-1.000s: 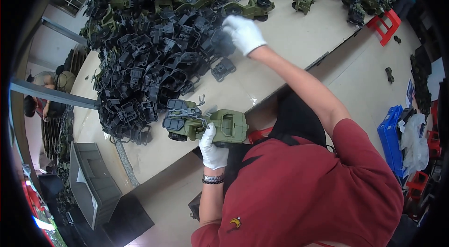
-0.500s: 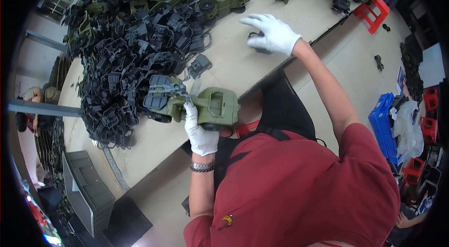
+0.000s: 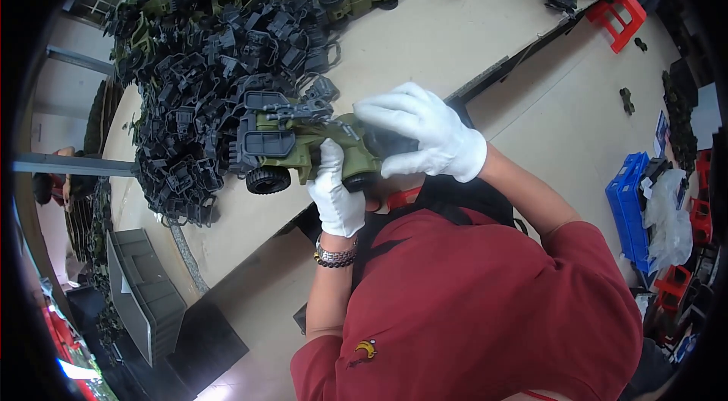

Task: The person assembles toy military vehicles by attaching parts to vehicle bodies by hand, handles a paper tag, and packs the assembled vehicles into a container.

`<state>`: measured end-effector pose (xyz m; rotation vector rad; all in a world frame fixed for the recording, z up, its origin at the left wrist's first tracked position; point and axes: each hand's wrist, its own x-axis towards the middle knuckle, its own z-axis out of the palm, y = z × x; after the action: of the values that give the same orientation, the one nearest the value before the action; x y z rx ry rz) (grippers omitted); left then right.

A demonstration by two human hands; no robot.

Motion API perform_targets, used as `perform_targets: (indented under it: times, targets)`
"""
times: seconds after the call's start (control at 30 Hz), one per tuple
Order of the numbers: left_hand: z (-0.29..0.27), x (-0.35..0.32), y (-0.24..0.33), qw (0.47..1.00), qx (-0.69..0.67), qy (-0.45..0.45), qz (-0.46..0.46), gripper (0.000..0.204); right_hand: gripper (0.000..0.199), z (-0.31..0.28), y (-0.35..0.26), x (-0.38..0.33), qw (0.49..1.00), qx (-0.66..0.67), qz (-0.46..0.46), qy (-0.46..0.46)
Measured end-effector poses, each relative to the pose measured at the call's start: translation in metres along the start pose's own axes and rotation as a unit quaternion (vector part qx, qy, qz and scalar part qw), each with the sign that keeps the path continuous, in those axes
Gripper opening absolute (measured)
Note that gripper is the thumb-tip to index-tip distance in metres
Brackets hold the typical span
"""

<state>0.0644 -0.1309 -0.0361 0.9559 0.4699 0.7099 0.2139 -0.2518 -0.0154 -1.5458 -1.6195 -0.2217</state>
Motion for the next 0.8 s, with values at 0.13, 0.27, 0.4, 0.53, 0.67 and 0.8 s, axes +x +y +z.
perform_targets:
  times: [0.13,0.27,0.4,0.53,0.67,0.8]
  targets:
    - [0.003,-0.009,0.002,0.999,0.033,-0.024,0.005,0.041,0.077,0.004,-0.002,-0.007,0.999,0.02,-0.019,0.021]
    - [0.002,-0.014,0.001,0.999,0.011,-0.03,0.005,0.037,0.076,0.009,-0.001,-0.014,0.997,0.072,-0.001,0.009]
    - [0.002,-0.017,0.005,0.999,0.017,-0.031,0.011,0.036,0.075,0.008,-0.007,-0.016,0.996,0.069,0.03,0.039]
    - [-0.002,-0.018,0.009,0.999,0.001,-0.027,-0.021,0.036,0.075,0.011,-0.007,-0.012,0.998,0.05,-0.015,0.033]
    - [-0.004,-0.019,0.012,1.0,0.017,-0.023,0.004,0.035,0.071,0.019,-0.002,-0.013,0.996,0.07,-0.046,0.03]
    - [-0.008,-0.015,0.013,0.999,0.014,-0.032,0.029,0.031,0.071,0.026,-0.002,-0.015,0.995,0.085,-0.054,0.023]
